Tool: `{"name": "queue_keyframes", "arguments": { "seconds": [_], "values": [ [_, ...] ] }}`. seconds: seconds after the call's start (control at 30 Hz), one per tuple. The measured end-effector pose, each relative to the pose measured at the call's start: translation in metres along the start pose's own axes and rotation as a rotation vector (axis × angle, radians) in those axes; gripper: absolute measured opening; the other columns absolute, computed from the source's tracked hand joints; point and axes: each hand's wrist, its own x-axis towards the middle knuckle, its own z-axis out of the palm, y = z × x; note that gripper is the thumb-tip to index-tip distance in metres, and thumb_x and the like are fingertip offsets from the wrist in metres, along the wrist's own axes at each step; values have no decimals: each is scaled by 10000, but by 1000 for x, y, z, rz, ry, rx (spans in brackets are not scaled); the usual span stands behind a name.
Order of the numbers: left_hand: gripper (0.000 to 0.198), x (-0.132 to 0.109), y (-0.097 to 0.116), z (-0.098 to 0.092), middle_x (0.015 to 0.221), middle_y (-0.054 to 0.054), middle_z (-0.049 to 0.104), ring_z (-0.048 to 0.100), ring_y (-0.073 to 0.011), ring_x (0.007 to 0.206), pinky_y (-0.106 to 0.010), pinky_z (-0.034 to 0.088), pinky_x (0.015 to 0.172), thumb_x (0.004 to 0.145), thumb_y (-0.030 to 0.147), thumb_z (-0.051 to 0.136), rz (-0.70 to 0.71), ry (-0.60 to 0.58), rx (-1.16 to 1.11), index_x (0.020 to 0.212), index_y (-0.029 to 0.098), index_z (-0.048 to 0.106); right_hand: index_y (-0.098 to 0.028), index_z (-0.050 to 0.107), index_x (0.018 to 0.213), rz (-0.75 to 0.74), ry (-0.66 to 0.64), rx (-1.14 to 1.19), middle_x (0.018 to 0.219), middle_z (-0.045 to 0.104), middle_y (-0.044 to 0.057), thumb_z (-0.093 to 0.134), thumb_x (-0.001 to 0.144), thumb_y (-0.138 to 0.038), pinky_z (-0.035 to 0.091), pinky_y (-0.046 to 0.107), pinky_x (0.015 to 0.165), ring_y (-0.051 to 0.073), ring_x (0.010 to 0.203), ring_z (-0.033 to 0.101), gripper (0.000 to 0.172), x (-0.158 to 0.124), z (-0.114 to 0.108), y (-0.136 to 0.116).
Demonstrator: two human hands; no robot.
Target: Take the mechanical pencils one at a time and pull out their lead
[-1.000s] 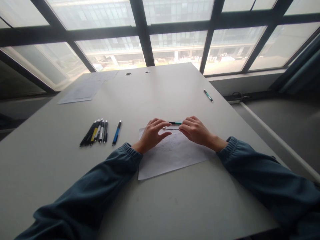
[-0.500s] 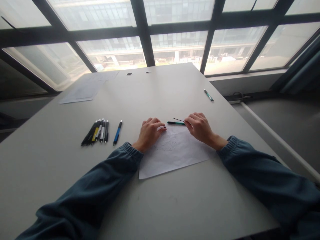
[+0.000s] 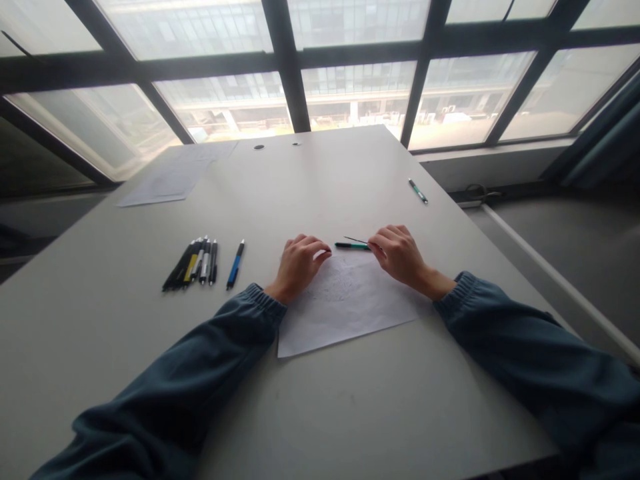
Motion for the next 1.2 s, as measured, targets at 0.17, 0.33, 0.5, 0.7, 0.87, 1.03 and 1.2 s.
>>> {"name": "queue_keyframes", "arguments": {
  "seconds": [0.17, 0.33, 0.5, 0.7, 0.87, 1.03, 1.2],
  "values": [
    [66, 0, 3, 0, 985, -22, 771, 659, -212, 972, -380, 438, 936, 913, 289, 710, 0, 65, -90, 943, 242, 746, -185, 676, 842, -80, -34, 24, 838, 675, 63, 484, 1031, -254, 346, 371, 863, 209, 845, 534, 278, 1, -1, -2],
    [68, 0, 3, 3, 931, -14, 773, 678, -197, 914, -365, 466, 914, 895, 299, 732, 20, 125, -185, 926, 240, 748, -185, 679, 851, -133, -85, 37, 836, 674, 64, 477, 1037, -256, 345, 367, 847, 204, 830, 527, 284, 1, -3, -5],
    [91, 0, 4, 2, 911, -26, 773, 678, -206, 903, -375, 488, 893, 891, 330, 733, 47, 129, -214, 905, 242, 749, -191, 682, 852, -143, -98, 64, 842, 679, 63, 485, 1034, -249, 343, 371, 848, 203, 838, 533, 275, 1, -3, -5],
    [84, 0, 6, 1, 896, -17, 773, 670, -201, 900, -366, 483, 889, 884, 330, 743, 80, 110, -221, 899, 247, 746, -192, 683, 855, -163, -99, 64, 851, 680, 63, 485, 1037, -255, 342, 368, 845, 201, 847, 539, 275, 0, -2, -4],
    [83, 0, 6, 2, 889, -13, 772, 672, -192, 894, -356, 482, 882, 885, 327, 745, 99, 108, -231, 903, 245, 748, -187, 684, 864, -189, -104, 63, 832, 670, 54, 479, 1042, -256, 345, 361, 844, 196, 841, 536, 281, 0, -3, -6],
    [110, 0, 4, 4, 917, -23, 776, 674, -191, 906, -362, 488, 885, 908, 350, 718, 143, 96, -256, 946, 256, 761, -191, 683, 865, -192, -107, 65, 827, 665, 55, 474, 1042, -254, 344, 364, 845, 196, 836, 529, 282, 1, -4, -7],
    [164, 0, 4, 4, 953, -39, 773, 672, -188, 921, -369, 504, 887, 948, 367, 663, 210, 71, -302, 1023, 268, 771, -194, 674, 859, -217, -108, 83, 831, 664, 49, 469, 1044, -248, 356, 363, 857, 192, 840, 543, 282, 1, -5, -7]
  ]
}}
